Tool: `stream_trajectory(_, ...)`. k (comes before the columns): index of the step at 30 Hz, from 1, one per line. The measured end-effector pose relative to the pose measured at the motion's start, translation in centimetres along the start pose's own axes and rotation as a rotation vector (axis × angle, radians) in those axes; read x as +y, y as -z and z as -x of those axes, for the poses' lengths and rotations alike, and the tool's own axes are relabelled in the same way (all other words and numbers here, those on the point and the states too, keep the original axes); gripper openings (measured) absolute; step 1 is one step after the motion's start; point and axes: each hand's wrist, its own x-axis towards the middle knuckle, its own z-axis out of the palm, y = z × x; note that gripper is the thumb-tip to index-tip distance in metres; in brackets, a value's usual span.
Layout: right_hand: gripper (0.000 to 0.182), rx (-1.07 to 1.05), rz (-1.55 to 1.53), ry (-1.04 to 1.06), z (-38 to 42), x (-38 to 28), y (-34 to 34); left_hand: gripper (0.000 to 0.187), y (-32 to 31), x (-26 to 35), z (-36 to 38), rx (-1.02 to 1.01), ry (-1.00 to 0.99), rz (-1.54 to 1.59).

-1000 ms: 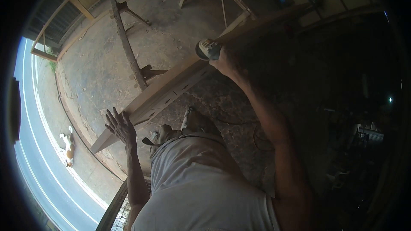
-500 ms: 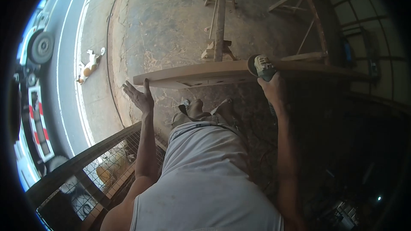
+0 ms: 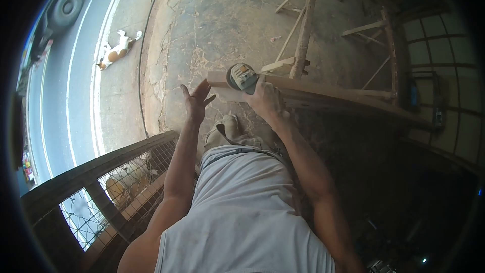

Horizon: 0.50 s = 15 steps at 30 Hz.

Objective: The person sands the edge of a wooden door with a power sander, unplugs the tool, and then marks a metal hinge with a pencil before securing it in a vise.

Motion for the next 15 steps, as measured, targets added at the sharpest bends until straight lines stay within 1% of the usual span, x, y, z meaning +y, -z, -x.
stream_trajectory(2, 0.071, -0.026, 0.021, 0.062, -0.9, -2.9, -1.3, 0.112, 0.5, 0.5, 0.1, -0.047, 0.024, 0.029)
stream_trajectory(5, 0.065, -0.044, 0.022, 0.097, -1.4, -6.2, -1.9, 0.113, 1.1, 0.7, 0.1, -0.106, 0.044, 0.053)
stream_trajectory(8, 0.065, -0.031, 0.056, 0.122, -1.3, -6.5, -1.6, 0.114, 1.2, 0.9, 0.1, -0.124, 0.057, 0.061)
stream_trajectory(11, 0.066, 0.008, 0.146, 0.102, -1.1, -4.7, -0.9, 0.113, 0.9, 1.0, 0.3, -0.126, 0.057, 0.070)
stream_trajectory(14, 0.073, -0.032, 0.122, 0.020, -1.2, -5.5, -0.1, 0.112, 0.9, 1.1, 0.5, -0.116, 0.053, 0.062)
stream_trajectory(15, 0.075, -0.027, 0.121, 0.067, -1.2, -5.7, -0.7, 0.112, 0.9, 1.1, 0.6, -0.110, 0.055, 0.053)
